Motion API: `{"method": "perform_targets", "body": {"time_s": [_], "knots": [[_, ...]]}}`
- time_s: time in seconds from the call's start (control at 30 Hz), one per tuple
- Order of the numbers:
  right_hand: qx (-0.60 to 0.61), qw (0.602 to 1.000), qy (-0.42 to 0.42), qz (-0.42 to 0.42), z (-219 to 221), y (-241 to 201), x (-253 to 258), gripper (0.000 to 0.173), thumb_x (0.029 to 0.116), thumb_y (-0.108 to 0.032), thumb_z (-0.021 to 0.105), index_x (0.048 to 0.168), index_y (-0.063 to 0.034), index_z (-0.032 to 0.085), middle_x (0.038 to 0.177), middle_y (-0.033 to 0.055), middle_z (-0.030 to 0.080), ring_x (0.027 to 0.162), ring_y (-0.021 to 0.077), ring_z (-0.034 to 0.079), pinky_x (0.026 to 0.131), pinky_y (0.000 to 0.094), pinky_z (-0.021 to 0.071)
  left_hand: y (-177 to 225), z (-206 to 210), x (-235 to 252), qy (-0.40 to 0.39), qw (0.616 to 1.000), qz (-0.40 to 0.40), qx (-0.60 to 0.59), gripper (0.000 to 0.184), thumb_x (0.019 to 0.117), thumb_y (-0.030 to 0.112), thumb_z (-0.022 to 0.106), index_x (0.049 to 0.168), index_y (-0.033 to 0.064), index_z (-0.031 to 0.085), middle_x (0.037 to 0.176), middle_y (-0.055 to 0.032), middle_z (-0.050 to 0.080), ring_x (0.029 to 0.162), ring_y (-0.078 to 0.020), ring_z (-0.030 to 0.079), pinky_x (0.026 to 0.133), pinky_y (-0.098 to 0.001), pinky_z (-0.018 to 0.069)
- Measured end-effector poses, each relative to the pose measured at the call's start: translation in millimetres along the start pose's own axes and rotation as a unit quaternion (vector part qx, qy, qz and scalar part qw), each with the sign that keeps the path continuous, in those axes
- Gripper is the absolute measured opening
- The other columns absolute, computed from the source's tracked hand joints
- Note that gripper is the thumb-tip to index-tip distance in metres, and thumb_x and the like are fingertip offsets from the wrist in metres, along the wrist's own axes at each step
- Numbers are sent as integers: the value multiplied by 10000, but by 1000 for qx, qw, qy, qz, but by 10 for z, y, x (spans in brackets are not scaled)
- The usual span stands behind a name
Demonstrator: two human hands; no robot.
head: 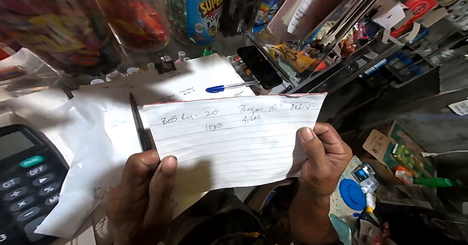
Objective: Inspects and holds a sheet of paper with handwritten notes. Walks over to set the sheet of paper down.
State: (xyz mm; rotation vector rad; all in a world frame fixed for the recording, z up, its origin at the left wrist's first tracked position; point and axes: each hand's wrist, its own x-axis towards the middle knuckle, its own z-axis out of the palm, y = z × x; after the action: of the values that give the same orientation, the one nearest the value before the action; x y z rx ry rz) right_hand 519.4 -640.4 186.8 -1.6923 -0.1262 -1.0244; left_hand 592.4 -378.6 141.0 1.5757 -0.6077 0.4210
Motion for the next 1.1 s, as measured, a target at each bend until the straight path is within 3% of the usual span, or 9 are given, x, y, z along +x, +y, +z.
{"method": "perform_targets", "body": {"time_s": [0.6,1.1], "knots": [[-1,1000,8,4,2,10,-1,105,1003,-112,628,1008,-112,733,806,-80,723,696,-7,675,656,167,587,30,11,8,-1,1000,-5,-10,123,1081,224,494,1029,147,575,838,168,633,749,105,603,671,-94,514],[9,1000,12,6,1,11,-8,118,1000,-83,618,1008,-93,735,802,-66,728,695,4,683,651,177,594,18,14,16,3,1000,6,-4,131,1080,224,493,1008,145,569,787,164,589,698,113,558,629,-81,474]]}}
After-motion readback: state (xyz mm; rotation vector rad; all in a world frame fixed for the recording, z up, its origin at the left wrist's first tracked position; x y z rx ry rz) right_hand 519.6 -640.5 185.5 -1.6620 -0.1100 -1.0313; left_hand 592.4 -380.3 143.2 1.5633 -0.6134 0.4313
